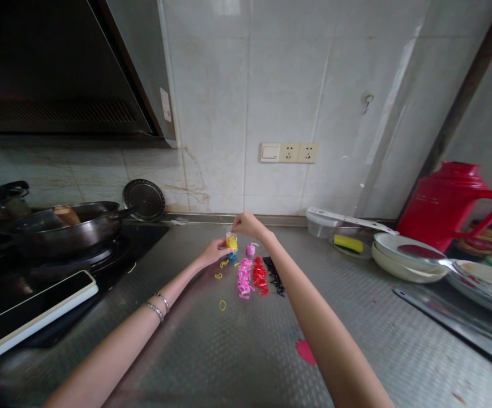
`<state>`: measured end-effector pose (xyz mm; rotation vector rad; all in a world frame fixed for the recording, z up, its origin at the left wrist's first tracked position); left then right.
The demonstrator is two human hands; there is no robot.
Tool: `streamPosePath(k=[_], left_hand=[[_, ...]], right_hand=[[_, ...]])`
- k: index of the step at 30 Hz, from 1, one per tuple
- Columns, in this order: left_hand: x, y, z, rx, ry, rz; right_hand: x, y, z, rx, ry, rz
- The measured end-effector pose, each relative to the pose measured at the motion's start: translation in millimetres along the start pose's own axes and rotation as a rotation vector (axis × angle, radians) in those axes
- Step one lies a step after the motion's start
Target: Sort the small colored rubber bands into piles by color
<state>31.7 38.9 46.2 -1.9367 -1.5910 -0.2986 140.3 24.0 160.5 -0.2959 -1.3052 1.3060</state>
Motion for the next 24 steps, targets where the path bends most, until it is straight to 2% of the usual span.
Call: streamPosePath(k=[1,4,9,14,19,24], left_hand=[[0.3,0.3,0.1,-0.016,0.002,0.001],[2.0,1.6,3.2,-0.06,0.012,0.001],[4.5,2.3,12.9,-0.046,0.01,-0.013],[4.8,2.5,15.2,-0.039,0.005,-0.014],[5.4,2.4,16.0,-0.047,-0.01,-0.025],[5.0,1.5,10.9,-0.061,-0.008,-0.027]], right_hand=[[-9.9,4.8,0.2,0.027,-0.004,-0.005],[-40.8,29.6,-3.4,0.035,0.006,0.094],[-77.3,60.7,-12.7,-0.174,0.003,0.24],[-89.2,65.6,-1.8,-0.326,-0.081,0.256],[-88.2,65.5,9.7,-0.401,-0.12,0.265],[-83.1,56.7,11.0,-0.263,-0.106,0.154]])
Point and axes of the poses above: each hand's wrist, its own x-axis towards the middle knuckle, its own y-axis out of the palm, z = x × y, the point moved 7 cm from there along x, towards the middle knuckle, and after that the axes turned 13 degrees about -z, right-handed, at the moved point
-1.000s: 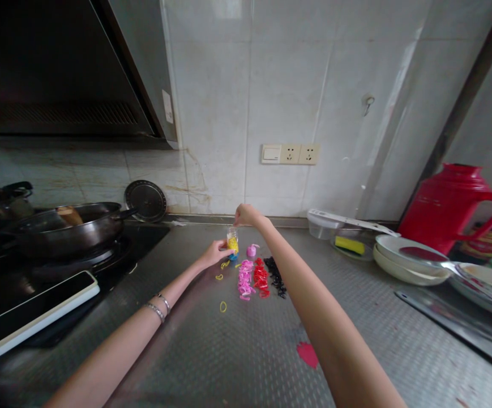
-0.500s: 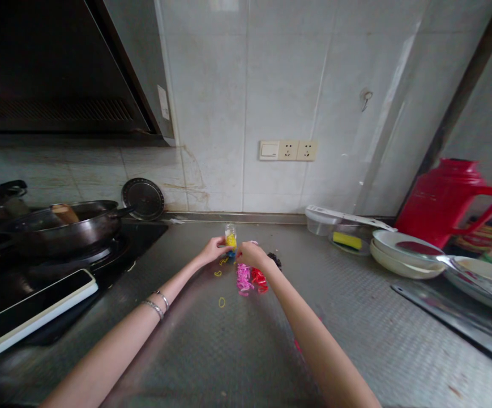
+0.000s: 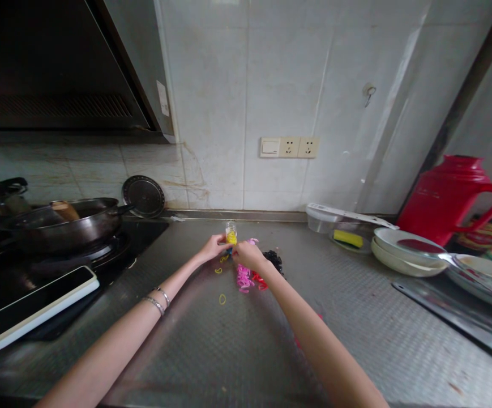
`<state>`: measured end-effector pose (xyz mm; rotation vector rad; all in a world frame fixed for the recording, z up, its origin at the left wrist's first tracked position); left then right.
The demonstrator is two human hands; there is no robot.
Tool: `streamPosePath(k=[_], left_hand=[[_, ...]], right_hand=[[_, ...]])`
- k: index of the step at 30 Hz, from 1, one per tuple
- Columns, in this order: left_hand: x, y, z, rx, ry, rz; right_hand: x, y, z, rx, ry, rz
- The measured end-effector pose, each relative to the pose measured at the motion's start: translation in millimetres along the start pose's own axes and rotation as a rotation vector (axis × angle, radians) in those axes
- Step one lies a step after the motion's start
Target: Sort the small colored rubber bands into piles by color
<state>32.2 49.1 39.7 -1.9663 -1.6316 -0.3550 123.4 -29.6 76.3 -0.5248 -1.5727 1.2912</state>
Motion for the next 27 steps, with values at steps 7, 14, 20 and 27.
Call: streamPosePath(k=[7,14,20,27], left_hand=[[-3.2,-0.8,-5.4,-0.004,-0.02,0.012],[-3.9,0.7,-2.2,-0.023,-0.046,0.007],[-2.9,1.2,1.8,-0.021,-0.056,0.01],[-2.5,1.0,2.3,-0.028,-0.046,0.008]], right_hand=[[-11.6,3.5,11.5,0.484,-0.02,0.084],[-40.7,15.8,48.3,0.614,-0.056,0.308],[-48.1,16.3,51.8,0.559,-0.111,0.312],[-52.1,26.9,41.0,0.441,-0.025,0.409]])
Point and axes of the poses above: each hand's wrist, its own x-axis towards the middle knuckle, its own y-axis out of the palm, z = x × y, the point moved 7 cm from there along x, towards the middle knuckle, and after that the axes turned 13 degrees about -z, right-handed, at the moved point
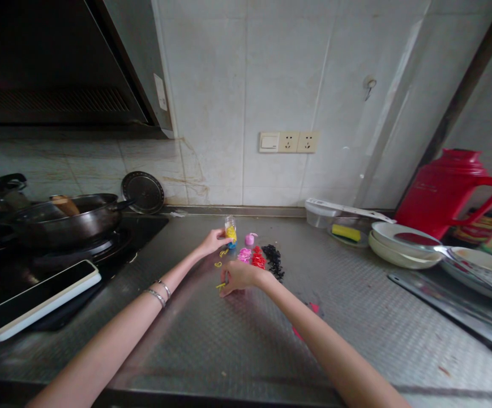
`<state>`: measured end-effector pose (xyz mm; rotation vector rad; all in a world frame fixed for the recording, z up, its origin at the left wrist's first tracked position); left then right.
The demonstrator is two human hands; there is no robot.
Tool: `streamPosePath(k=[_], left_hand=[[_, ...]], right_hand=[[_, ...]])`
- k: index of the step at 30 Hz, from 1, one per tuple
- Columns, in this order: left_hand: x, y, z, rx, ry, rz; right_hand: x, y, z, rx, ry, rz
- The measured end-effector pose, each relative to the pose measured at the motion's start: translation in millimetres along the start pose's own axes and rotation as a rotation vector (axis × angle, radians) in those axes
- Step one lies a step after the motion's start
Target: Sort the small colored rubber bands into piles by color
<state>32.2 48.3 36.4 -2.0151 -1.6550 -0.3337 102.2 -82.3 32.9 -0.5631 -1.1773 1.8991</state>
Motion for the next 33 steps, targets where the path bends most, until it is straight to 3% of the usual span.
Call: streamPosePath(k=[7,13,22,33], left_hand=[[-1.2,-0.5,-3.1,-0.009,-0.019,-0.002],[-1.3,-0.2,-4.2,0.01,-0.005,0.003],[-1.4,0.5,-3.3,-0.016,-0.011,0.008],[-1.1,0.0,-1.9,-0.008,-0.007,0.003]], right_hand=[[3.0,4.8,3.8,0.077,-0.05,0.057],[6.8,-5.6,1.7,-0.006,-0.041,-0.045],[14.0,-5.1,14.3,-0.071,-0.067,0.113],[6.1,-0.3,20.4,-0.106,-0.118,0.107]])
Point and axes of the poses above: each hand's wrist, its own x-axis towards the middle knuckle, its own y-axis out of the palm, z = x × y, the point moved 7 cm from there along x, towards the middle knuckle, and after that the axes turned 13 degrees about -z, right-handed, at the moved point
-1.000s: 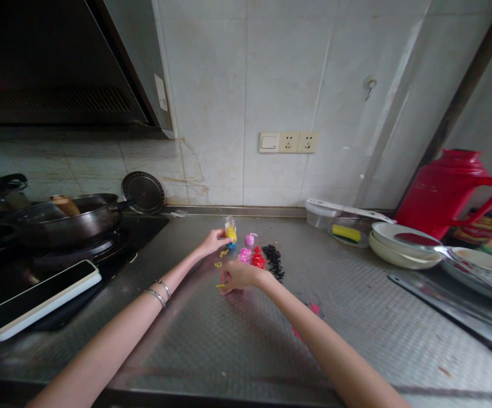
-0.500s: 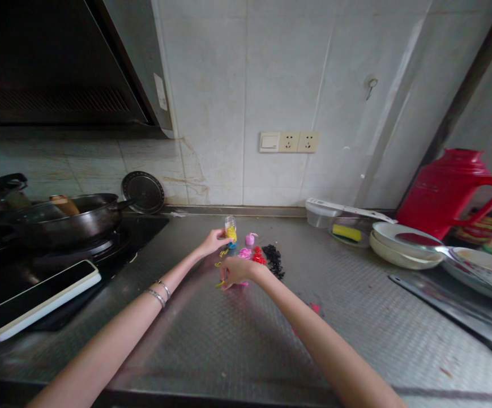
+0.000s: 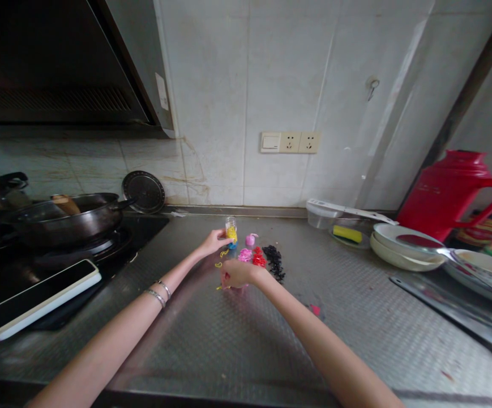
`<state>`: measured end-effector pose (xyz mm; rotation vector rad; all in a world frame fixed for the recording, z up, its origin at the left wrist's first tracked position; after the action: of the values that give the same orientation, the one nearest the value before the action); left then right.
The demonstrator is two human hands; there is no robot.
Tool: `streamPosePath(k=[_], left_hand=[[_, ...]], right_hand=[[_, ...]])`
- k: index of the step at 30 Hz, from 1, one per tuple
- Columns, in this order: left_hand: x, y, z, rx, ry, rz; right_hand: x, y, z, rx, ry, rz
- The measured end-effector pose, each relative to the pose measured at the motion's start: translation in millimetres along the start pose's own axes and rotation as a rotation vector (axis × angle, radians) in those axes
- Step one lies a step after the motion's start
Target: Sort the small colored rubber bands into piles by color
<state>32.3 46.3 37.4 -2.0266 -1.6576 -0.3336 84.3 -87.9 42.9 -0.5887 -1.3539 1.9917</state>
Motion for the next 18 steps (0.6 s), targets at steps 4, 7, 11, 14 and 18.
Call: streamPosePath(k=[4,7,11,14,18], left_hand=[[-0.2,0.5,-2.8,-0.003,0.017,0.004],[-1.2,0.1,-7.8,0.013,0.044,0.009],[-3.4,0.8,-13.9,0.088,0.083,0.038],[-3.7,-0.4,-13.6,0.128,0.066,0.02],[-3.9,-0.6,-14.4,0.144,0.06,0.016]], right_hand=[[1.7,-11.1,3.7,-0.012,-0.026,-0.042],[6.3,-38.1,0.2,0.045,-0.056,-0.166],[13.4,-105.3,-24.7,0.025,0.022,-0.599],[16.9,-146.4,-45.0,-0.031,0.125,-0.882],[32.1,-159.0,-57.1,-0.133,0.172,-0.909]])
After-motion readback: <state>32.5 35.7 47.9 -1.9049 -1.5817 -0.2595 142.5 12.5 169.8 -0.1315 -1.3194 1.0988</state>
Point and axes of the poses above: each hand's wrist, its own x-axis towards the middle knuckle, its own y-axis out of the palm, z = x × y, the point moved 7 cm from there along x, towards the middle knuckle, and after that the axes turned 13 degrees about -z, right-handed, at the moved point
